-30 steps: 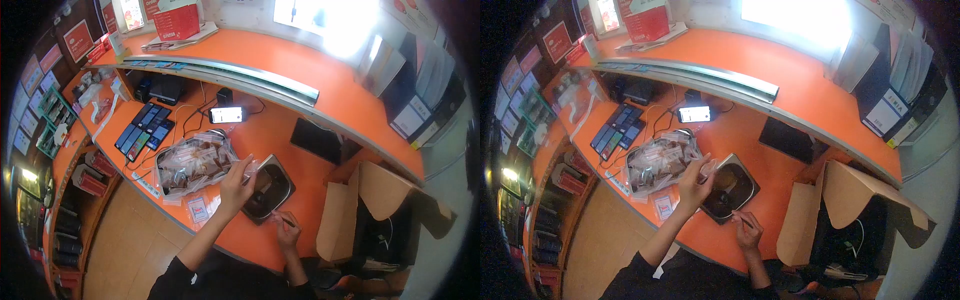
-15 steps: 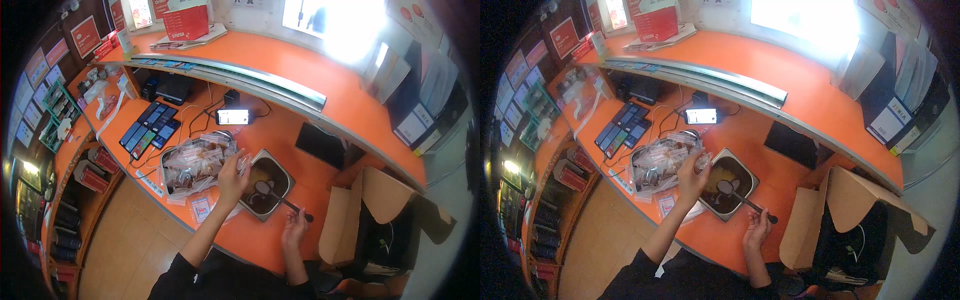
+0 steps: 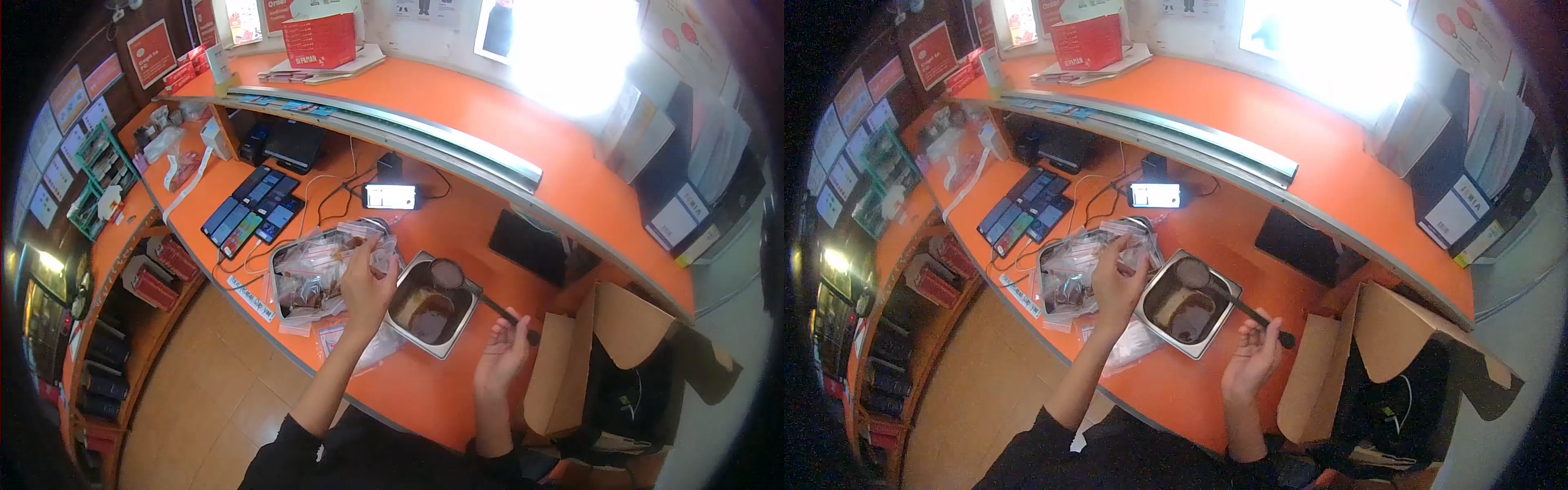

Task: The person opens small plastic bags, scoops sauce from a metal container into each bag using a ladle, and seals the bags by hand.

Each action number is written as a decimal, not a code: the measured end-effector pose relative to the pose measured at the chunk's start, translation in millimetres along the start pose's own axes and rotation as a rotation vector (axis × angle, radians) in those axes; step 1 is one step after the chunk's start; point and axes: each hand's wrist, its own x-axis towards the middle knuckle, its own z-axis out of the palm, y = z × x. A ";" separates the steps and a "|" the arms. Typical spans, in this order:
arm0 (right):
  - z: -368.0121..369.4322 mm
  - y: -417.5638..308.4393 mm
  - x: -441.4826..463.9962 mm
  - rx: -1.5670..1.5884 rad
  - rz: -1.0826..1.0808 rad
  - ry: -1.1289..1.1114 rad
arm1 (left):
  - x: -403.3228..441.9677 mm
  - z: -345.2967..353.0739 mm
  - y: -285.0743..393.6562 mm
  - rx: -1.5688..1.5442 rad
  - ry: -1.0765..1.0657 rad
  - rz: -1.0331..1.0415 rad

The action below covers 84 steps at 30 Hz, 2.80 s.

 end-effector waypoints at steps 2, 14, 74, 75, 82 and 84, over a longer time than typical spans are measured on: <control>12.6 -12.1 -0.6 0.022 -0.077 -0.049 | 5.1 -14.2 14.9 -0.189 -0.031 -0.055; -31.3 12.6 -3.4 -0.116 -0.056 0.076 | -30.2 -8.5 -0.5 -0.381 -0.213 -0.067; -20.2 15.5 29.3 -0.234 -0.253 0.064 | -23.8 -6.1 8.1 -0.457 -0.348 -0.106; -34.0 29.2 34.2 -0.341 -0.157 0.042 | -20.5 -12.6 8.8 -0.448 -0.326 -0.076; -32.0 50.4 22.1 -0.524 -0.027 -0.278 | -15.0 -33.0 25.5 -0.448 -0.314 -0.054; -28.6 50.8 16.6 -0.525 -0.199 -0.237 | -21.2 -30.1 31.0 -0.485 -0.316 -0.069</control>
